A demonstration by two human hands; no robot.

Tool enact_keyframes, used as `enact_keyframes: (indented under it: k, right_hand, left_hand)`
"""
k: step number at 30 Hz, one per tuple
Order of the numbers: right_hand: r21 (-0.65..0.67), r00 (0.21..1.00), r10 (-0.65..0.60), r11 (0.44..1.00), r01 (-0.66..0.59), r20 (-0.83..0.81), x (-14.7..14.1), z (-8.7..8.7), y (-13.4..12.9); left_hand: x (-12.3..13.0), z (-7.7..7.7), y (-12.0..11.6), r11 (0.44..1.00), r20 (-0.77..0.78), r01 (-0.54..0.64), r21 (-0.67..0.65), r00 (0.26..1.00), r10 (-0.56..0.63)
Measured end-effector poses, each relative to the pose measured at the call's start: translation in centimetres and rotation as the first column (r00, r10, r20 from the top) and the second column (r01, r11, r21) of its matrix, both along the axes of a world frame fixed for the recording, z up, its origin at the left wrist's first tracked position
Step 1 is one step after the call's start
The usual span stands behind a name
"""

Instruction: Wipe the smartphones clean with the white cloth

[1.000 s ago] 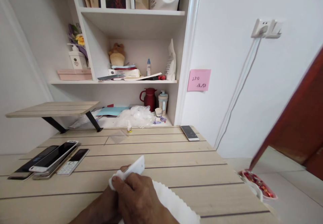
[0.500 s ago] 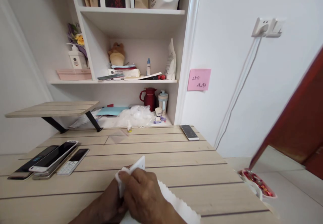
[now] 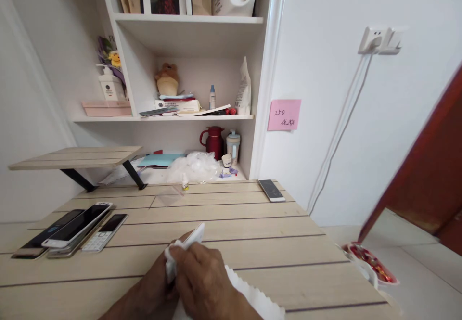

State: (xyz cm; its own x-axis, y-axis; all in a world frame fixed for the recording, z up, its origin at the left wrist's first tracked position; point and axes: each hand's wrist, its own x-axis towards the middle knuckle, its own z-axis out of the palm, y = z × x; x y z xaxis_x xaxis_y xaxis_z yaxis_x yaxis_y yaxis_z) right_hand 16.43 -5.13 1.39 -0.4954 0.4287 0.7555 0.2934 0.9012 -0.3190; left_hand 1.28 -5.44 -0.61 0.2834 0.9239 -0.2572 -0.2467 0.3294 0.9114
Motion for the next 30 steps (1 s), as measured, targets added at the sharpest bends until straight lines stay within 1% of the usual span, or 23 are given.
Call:
enact_keyframes:
  k: [2, 4, 5, 6, 7, 9, 10, 11, 12, 13, 14, 16, 17, 19, 20, 21, 24, 25, 26, 27, 28, 30]
  right_hand:
    - [-0.011, 0.99, -0.125, 0.992, 0.124, -0.063, 0.3, -0.4, 1.1]
    - [-0.074, 0.952, -0.268, 0.963, 0.259, -0.15, 0.6, -0.8, 2.1]
    - [-0.1, 0.935, -0.309, 0.95, 0.295, -0.175, 0.6, -1.0, 2.4]
    - [-0.105, 0.934, -0.31, 0.95, 0.295, -0.179, 0.6, -1.0, 2.3]
    - [-0.091, 0.949, -0.27, 0.962, 0.258, -0.163, 0.5, -0.9, 2.0]
    - [-0.039, 0.991, -0.114, 0.993, 0.111, -0.074, 0.1, -0.6, 0.9]
    - [-0.024, 0.999, -0.034, 0.999, 0.034, -0.023, -0.1, -0.5, 0.4]
    - [-0.018, 1.0, 0.025, 1.0, -0.024, 0.016, -0.2, -0.3, 0.0]
    - [-0.021, 0.998, 0.052, 0.998, -0.051, 0.035, -0.3, -0.3, -0.2]
    - [-0.025, 0.998, 0.046, 0.999, -0.045, 0.033, -0.2, -0.3, -0.1]
    - [-0.034, 1.0, 0.013, 0.999, -0.012, 0.012, 0.0, -0.4, 0.3]
    - [-0.08, 0.991, -0.117, 0.991, 0.111, -0.072, 0.4, -0.7, 1.4]
    - [-0.113, 0.974, -0.193, 0.977, 0.18, -0.118, 0.6, -0.9, 2.0]
    - [-0.168, 0.934, -0.305, 0.946, 0.276, -0.185, 0.7, -1.2, 2.6]
    - [-0.172, 0.928, -0.316, 0.943, 0.285, -0.195, 0.7, -1.3, 2.6]
    - [-0.156, 0.939, -0.287, 0.953, 0.26, -0.188, 0.5, -1.3, 2.3]
    - [-0.063, 0.993, -0.076, 0.996, 0.07, -0.086, -0.2, -1.2, 1.0]
    - [-0.04, 0.998, -0.025, 0.999, 0.023, -0.05, -0.3, -1.2, 0.7]
    - [-0.025, 0.999, -0.009, 1.0, 0.008, -0.032, -0.4, -1.1, 0.6]
    - [-0.018, 0.999, -0.028, 0.999, 0.027, -0.031, -0.3, -1.1, 0.7]
    - [-0.02, 0.996, -0.074, 0.997, 0.073, -0.047, -0.1, -1.1, 1.1]
    - [-0.061, 0.973, -0.204, 0.978, 0.198, -0.108, 0.3, -1.3, 2.0]
  left_hand:
    - [-0.1, 0.2, -0.1, 1.0, -0.006, 0.025, 0.002, 1.0, -0.025]
    - [0.0, 0.5, -0.3, 0.998, 0.005, 0.066, 0.01, 0.998, -0.066]
    - [0.0, 0.6, -0.3, 0.997, 0.014, 0.082, 0.014, 0.997, -0.082]
    - [0.1, 0.6, -0.3, 0.997, 0.021, 0.081, 0.012, 0.996, -0.081]
    - [0.2, 0.5, -0.3, 0.998, 0.025, 0.064, -0.001, 0.998, -0.064]
    - [0.3, 0.2, -0.3, 0.998, 0.046, -0.005, -0.056, 0.999, 0.007]
    - [0.3, 0.0, -0.3, 0.996, 0.065, -0.044, -0.081, 0.997, 0.049]
    - [0.3, -0.1, -0.3, 0.993, 0.079, -0.076, -0.092, 0.993, 0.083]
    - [0.2, -0.2, -0.2, 0.992, 0.084, -0.086, -0.09, 0.992, 0.093]
    - [0.1, -0.2, -0.2, 0.994, 0.078, -0.066, -0.084, 0.994, 0.072]
    - [0.0, -0.1, -0.2, 0.997, 0.068, -0.025, -0.078, 0.997, 0.03]
    - [-0.1, 0.0, -0.1, 0.996, 0.072, 0.077, -0.056, 0.995, -0.073]
    - [-0.2, 0.1, -0.1, 0.992, 0.095, 0.121, -0.04, 0.989, -0.116]
    - [-0.2, 0.2, 0.0, 0.988, 0.15, 0.152, -0.006, 0.977, -0.15]
    - [-0.2, 0.1, 0.0, 0.989, 0.165, 0.15, -0.006, 0.975, -0.147]
    - [-0.1, 0.0, 0.0, 0.99, 0.165, 0.137, -0.023, 0.977, -0.131]
    - [-0.1, -0.3, -0.1, 0.994, 0.134, 0.029, -0.105, 0.991, -0.015]
    - [-0.1, -0.4, -0.1, 0.993, 0.124, -0.004, -0.122, 0.992, 0.019]
    - [-0.2, -0.4, -0.1, 0.992, 0.119, -0.015, -0.126, 0.992, 0.03]
    - [-0.2, -0.3, -0.1, 0.993, 0.123, 0.003, -0.121, 0.992, 0.012]
    - [-0.3, -0.2, 0.0, 0.993, 0.132, 0.045, -0.108, 0.991, -0.031]
    - [-0.4, 0.1, 0.1, 0.988, 0.156, 0.138, -0.064, 0.979, -0.127]
